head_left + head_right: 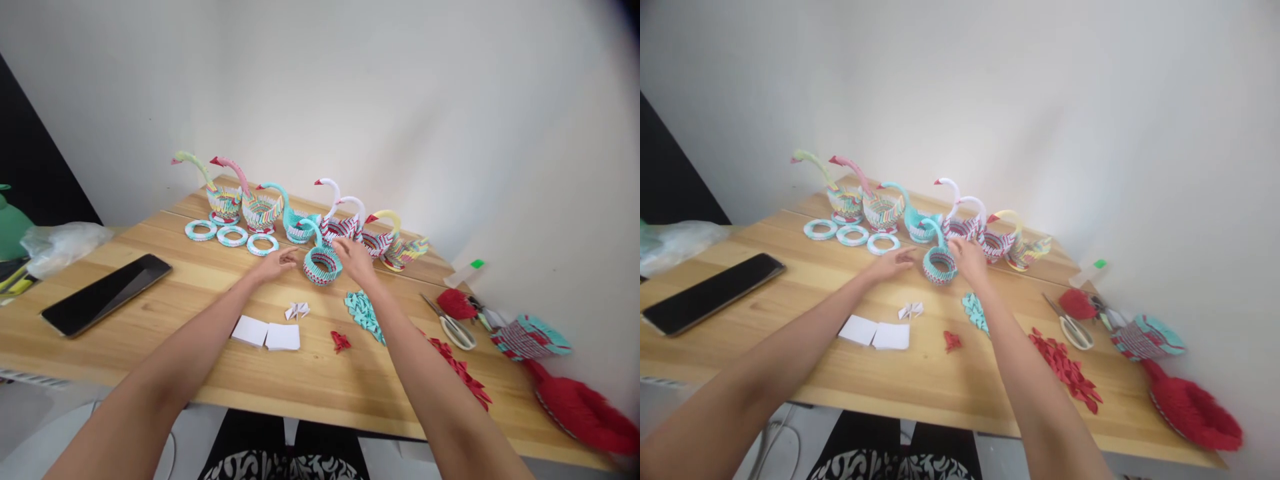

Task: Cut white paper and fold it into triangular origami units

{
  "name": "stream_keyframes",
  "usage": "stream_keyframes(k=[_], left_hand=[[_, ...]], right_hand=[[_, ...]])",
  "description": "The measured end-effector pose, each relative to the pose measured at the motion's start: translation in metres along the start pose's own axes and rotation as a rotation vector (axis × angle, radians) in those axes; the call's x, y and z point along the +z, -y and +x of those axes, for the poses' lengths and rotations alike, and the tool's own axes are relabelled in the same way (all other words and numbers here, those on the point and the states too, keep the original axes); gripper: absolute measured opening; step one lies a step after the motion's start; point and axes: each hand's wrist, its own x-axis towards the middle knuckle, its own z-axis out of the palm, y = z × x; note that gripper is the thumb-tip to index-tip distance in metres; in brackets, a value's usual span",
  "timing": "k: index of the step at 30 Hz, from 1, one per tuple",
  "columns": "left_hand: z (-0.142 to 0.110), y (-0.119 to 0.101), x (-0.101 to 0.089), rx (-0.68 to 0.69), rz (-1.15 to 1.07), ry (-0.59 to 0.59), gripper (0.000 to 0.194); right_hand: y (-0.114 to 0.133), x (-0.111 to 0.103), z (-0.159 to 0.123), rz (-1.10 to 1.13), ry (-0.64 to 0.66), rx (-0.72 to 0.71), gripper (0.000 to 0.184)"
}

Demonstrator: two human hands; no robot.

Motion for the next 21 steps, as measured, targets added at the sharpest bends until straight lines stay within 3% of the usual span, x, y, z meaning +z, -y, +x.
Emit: stream_keyframes(k=[2,4,7,11,16,19,21], left_hand=[[0.0,-0.004,0.002,0.025,0.057,-0.001,0.065],[0.0,-0.009,0.006,0.057,0.098,0.013,0.069],[-0.002,-0.017,0.015,0.09,0.123,0.054,0.077],[-0.004,-0.027,0.022,0.103,0.076,0.14,0.083],[-0.004,-0.031,0.002,0.055,-0.094,0.236,0.088],[-0.006,-0.027,-0.016,-0.006,-0.12,0.289,0.091],[-0.007,-0.025,-0.023,-0.055,-0.135,0.291,0.091]], right_hand=[[-0.023,-0.001,-0.005,0.102,-0.044,0.124,0.036],[-0.04,0.005,-0.012,0.167,0.048,0.194,0.041],[-0.051,0.023,-0.023,0.217,0.125,0.188,0.048],[-0.043,0.04,-0.032,0.321,0.153,0.103,0.054],[-0.029,0.042,-0.046,0.499,0.245,0.106,0.06],[-0.028,0.031,-0.044,0.347,0.28,0.121,0.056],[-0.026,0.019,-0.033,0.178,0.22,0.106,0.047]])
